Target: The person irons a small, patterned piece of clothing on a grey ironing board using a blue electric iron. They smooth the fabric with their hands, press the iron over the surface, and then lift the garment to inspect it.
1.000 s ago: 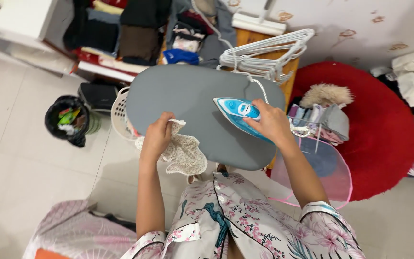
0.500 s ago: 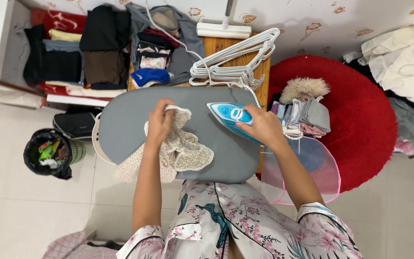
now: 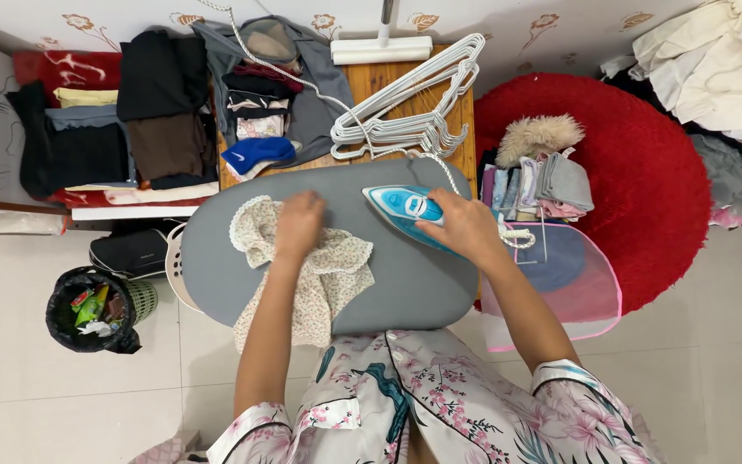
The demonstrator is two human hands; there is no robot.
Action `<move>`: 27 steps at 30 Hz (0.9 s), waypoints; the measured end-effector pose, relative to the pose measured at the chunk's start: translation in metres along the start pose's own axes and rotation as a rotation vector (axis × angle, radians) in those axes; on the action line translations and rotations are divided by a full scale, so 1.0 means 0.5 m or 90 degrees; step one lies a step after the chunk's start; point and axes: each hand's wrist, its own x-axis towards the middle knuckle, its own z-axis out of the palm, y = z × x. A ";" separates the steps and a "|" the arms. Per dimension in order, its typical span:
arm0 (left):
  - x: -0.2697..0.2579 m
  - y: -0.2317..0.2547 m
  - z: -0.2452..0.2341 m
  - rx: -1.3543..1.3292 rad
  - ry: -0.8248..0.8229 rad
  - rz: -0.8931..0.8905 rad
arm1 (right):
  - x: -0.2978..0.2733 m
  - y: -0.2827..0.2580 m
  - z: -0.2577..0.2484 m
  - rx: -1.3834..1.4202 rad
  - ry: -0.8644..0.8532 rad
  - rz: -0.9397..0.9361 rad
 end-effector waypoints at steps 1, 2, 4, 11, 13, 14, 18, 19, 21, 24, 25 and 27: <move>0.012 0.028 -0.006 -0.108 -0.127 -0.013 | 0.003 -0.003 0.002 0.002 0.002 0.000; 0.021 0.055 -0.013 -0.157 -0.166 -0.033 | 0.005 -0.004 0.004 0.004 0.004 0.000; 0.036 0.106 -0.032 -0.210 -0.234 -0.060 | 0.007 -0.007 0.008 0.004 0.010 -0.001; 0.021 0.228 -0.002 0.015 -0.353 -0.045 | 0.002 -0.007 0.015 -0.012 0.007 0.013; -0.014 0.227 0.060 0.115 -0.286 -0.041 | 0.000 -0.004 0.013 -0.020 0.006 0.017; -0.031 0.224 0.095 0.165 -0.252 -0.039 | -0.001 0.000 0.010 -0.022 0.013 0.011; -0.093 0.198 0.204 0.288 -0.216 -0.107 | -0.006 0.012 0.003 -0.024 0.012 0.020; -0.105 0.192 0.218 0.305 -0.200 -0.128 | -0.007 0.013 0.002 -0.024 0.012 0.018; -0.116 0.180 0.228 0.302 -0.169 -0.155 | -0.009 0.017 -0.001 -0.023 0.011 0.013; -0.115 0.180 0.193 0.201 -0.107 -0.180 | -0.011 0.023 -0.006 -0.016 0.014 0.015; -0.110 0.184 0.169 0.142 -0.071 -0.193 | -0.011 0.025 -0.008 -0.015 0.014 0.014; -0.099 0.200 0.110 0.023 -0.013 -0.220 | -0.011 0.031 -0.011 -0.015 0.014 0.013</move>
